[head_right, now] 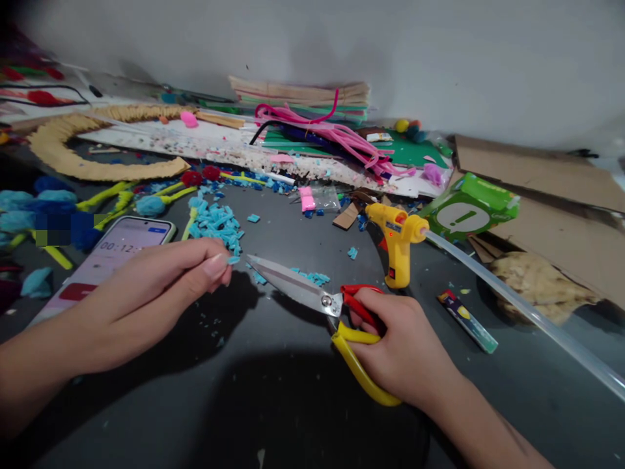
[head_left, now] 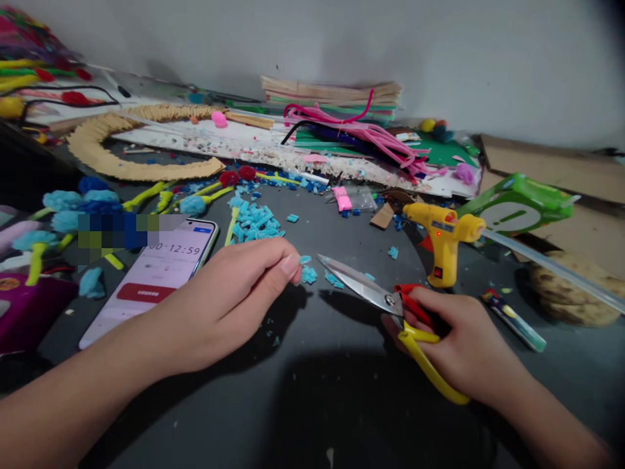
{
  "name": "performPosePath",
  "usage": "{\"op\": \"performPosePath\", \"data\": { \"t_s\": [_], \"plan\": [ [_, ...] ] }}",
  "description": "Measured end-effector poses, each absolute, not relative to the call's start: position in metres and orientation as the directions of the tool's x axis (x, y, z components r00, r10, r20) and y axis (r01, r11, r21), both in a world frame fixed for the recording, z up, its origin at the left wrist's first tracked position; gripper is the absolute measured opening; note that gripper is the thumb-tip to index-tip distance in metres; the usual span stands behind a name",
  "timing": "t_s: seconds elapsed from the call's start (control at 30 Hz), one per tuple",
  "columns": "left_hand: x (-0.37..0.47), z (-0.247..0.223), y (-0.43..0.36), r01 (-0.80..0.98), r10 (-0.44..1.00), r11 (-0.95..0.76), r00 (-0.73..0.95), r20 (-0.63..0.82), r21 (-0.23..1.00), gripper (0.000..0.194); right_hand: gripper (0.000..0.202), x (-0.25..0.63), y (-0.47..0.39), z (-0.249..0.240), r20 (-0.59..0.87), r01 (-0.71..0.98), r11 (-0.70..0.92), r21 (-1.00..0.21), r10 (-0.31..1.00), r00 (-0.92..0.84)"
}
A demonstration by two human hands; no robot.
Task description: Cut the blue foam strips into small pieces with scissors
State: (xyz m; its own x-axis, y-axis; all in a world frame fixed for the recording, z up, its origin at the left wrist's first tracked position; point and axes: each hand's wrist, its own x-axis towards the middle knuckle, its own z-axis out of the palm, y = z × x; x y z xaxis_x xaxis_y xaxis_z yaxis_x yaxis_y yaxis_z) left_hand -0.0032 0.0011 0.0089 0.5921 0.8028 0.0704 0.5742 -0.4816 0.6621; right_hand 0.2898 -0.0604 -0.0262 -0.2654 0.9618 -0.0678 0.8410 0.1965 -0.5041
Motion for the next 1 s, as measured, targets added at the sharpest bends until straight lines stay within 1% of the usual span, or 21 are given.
{"op": "performPosePath", "data": {
  "t_s": [0.2, 0.4, 0.63, 0.93, 1.0],
  "plan": [
    [-0.0032, 0.0072, -0.0008, 0.540, 0.787, -0.463, 0.616, 0.046, 0.703, 0.022, 0.033, 0.2906, -0.0615, -0.0271, -0.068, 0.849, 0.208, -0.486, 0.960, -0.273],
    [-0.0029, 0.0048, -0.0004, 0.553, 0.776, -0.502, 0.627, 0.064, 0.665, 0.019, 0.030, 0.2917, -0.0606, -0.0266, -0.069, 0.842, 0.225, -0.491, 0.953, -0.295],
    [-0.0028, 0.0048, -0.0003, 0.547, 0.771, -0.523, 0.631, 0.089, 0.654, 0.017, 0.027, 0.2913, -0.0593, -0.0254, -0.064, 0.833, 0.247, -0.495, 0.946, -0.319],
    [-0.0014, 0.0049, 0.0002, 0.562, 0.780, -0.502, 0.622, 0.064, 0.658, 0.021, 0.020, 0.2937, -0.0582, -0.0275, -0.021, 0.818, 0.294, -0.494, 0.937, -0.349],
    [-0.0015, 0.0051, -0.0001, 0.568, 0.785, -0.486, 0.618, 0.047, 0.664, 0.022, 0.021, 0.2926, -0.0580, -0.0274, -0.010, 0.821, 0.288, -0.493, 0.942, -0.336]
  ]
}}
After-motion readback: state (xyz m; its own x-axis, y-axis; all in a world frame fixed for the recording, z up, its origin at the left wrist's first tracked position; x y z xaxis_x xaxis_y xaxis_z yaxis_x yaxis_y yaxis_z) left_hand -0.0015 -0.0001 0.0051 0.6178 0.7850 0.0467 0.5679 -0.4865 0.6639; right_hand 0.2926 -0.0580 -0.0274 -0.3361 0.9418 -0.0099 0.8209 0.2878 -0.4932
